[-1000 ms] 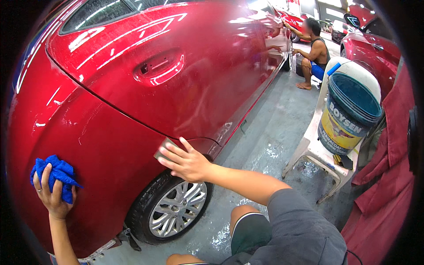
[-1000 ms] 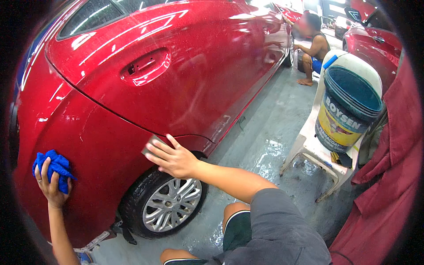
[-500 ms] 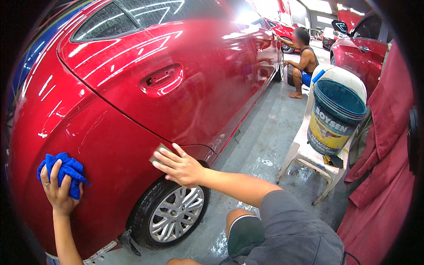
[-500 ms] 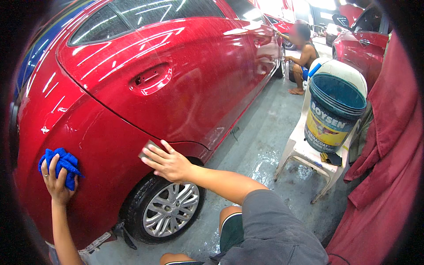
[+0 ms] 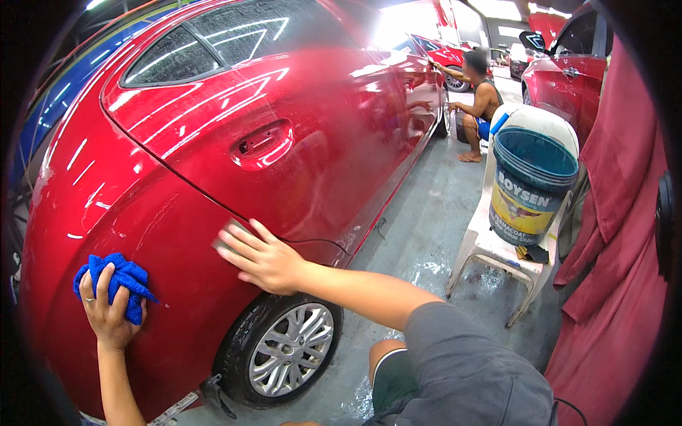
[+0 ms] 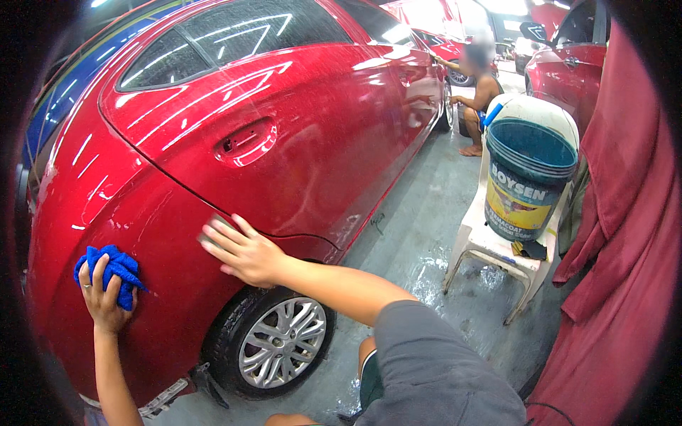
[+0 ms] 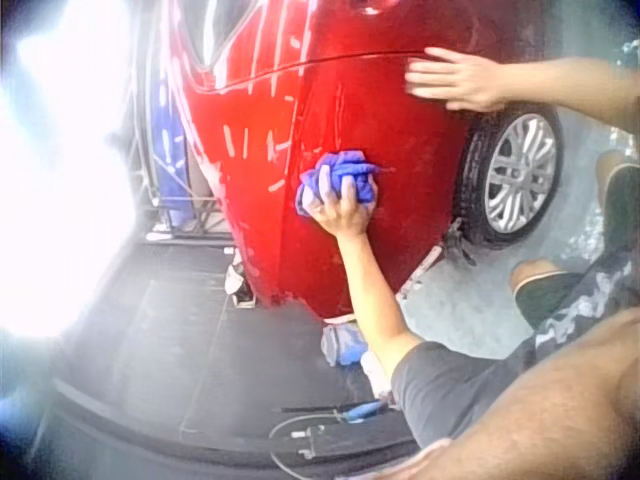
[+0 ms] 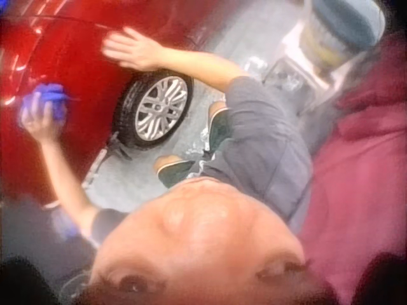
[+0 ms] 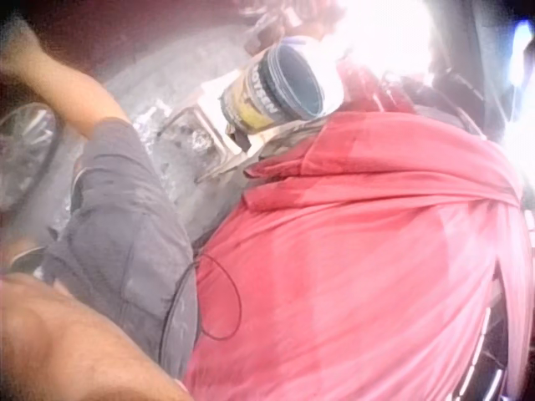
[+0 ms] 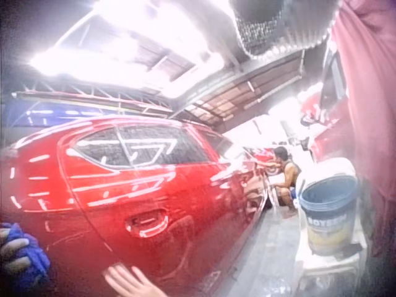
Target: The person scrubs the rear quarter panel and wheel arch of a red car using a sanding block and a blue microfiber cloth. They repeatedly rub the surface with the block and wipe the area with the cloth to clean the paint.
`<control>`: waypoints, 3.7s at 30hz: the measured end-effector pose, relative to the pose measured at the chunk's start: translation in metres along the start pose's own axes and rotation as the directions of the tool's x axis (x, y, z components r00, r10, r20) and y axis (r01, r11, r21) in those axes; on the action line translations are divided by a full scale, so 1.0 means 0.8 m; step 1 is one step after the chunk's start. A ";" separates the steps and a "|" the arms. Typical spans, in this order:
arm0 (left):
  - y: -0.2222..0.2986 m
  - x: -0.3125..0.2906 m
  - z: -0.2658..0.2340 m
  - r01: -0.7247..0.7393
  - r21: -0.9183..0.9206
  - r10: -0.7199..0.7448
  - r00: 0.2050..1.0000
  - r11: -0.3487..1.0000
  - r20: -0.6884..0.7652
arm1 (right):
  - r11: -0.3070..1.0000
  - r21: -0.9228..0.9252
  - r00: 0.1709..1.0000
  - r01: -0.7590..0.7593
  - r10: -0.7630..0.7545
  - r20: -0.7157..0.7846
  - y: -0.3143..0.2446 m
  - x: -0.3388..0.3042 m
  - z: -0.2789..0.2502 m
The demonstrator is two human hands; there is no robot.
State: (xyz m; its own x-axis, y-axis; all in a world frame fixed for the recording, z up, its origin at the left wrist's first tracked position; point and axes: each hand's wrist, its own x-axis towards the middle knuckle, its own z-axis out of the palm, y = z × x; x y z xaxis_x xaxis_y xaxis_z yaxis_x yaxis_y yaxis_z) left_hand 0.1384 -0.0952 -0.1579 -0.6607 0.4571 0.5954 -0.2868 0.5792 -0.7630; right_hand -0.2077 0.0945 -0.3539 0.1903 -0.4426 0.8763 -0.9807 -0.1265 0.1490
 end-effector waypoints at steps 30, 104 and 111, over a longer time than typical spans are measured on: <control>-0.001 -0.007 -0.003 0.026 -0.026 -0.026 1.000 0.999 -0.016 | 0.983 -0.184 0.992 0.020 -0.042 -0.116 -0.004 0.203 -0.001; -0.002 -0.018 0.008 0.057 -0.055 -0.060 0.997 0.997 -0.047 | 0.977 -0.192 0.994 0.096 -0.106 -0.039 -0.023 0.243 0.009; -0.009 -0.030 0.002 0.052 -0.029 -0.053 0.998 0.998 -0.046 | 0.990 -0.120 0.988 0.081 -0.064 0.138 -0.049 0.170 0.013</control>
State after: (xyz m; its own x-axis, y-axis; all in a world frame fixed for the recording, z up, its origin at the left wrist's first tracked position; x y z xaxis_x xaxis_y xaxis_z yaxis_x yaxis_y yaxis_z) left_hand 0.1549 -0.1116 -0.1670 -0.6120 0.4564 0.6459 -0.3005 0.6214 -0.7236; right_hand -0.1428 0.0301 -0.2453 0.2569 -0.5518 0.7934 -0.9604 -0.0545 0.2731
